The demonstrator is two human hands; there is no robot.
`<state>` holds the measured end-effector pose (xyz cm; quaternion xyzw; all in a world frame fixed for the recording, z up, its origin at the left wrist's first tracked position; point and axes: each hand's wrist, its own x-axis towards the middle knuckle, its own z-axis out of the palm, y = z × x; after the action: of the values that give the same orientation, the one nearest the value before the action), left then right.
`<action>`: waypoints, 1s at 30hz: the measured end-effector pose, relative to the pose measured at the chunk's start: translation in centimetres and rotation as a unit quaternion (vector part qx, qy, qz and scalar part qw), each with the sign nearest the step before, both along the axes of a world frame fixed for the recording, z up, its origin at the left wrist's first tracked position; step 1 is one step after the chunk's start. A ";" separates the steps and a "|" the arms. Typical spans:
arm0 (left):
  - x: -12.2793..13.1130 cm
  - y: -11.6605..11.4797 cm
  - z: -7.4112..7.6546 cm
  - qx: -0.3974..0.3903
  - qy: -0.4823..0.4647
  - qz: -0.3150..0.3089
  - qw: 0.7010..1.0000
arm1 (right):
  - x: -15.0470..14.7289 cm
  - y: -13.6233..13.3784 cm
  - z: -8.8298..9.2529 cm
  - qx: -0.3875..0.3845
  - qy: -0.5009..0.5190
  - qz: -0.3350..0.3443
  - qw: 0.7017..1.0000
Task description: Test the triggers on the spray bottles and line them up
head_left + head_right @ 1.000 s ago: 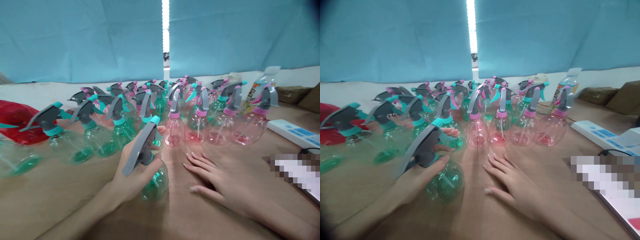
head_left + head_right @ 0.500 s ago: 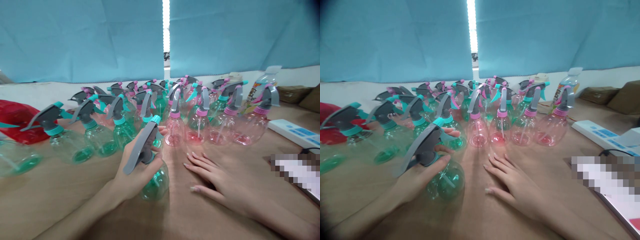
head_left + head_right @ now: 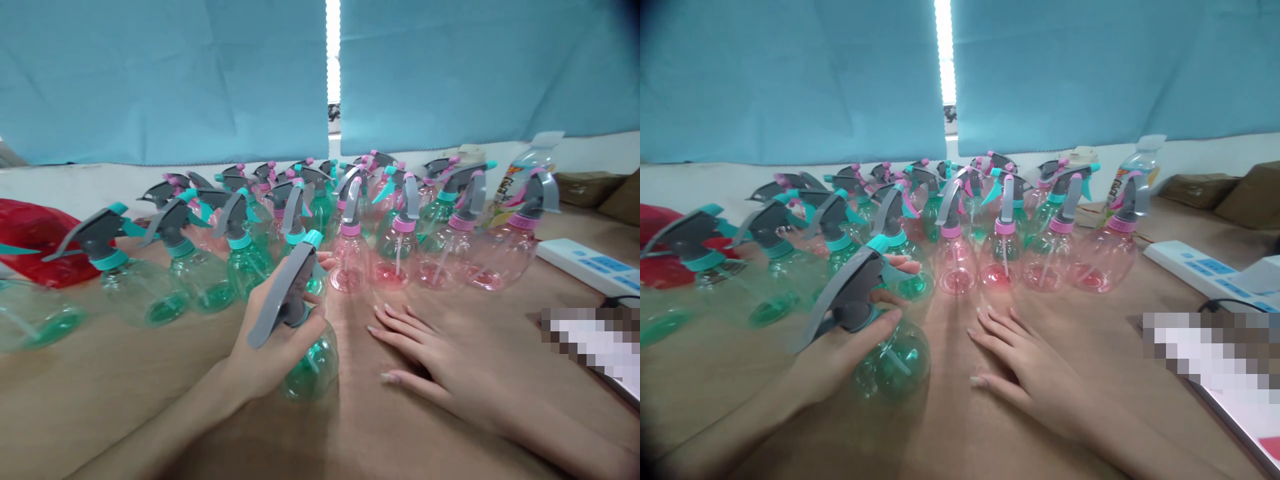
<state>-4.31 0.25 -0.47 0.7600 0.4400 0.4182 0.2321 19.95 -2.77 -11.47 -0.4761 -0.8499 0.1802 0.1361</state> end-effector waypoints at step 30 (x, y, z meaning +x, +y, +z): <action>-0.1 0.1 0.9 -0.025 0.008 -0.037 0.999 | 0.2 0.0 -0.9 0.003 0.002 0.000 1.000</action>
<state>-4.42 0.38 0.40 0.7731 0.4242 0.3915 0.2629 20.17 -2.75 -12.34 -0.4756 -0.8500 0.1783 0.1396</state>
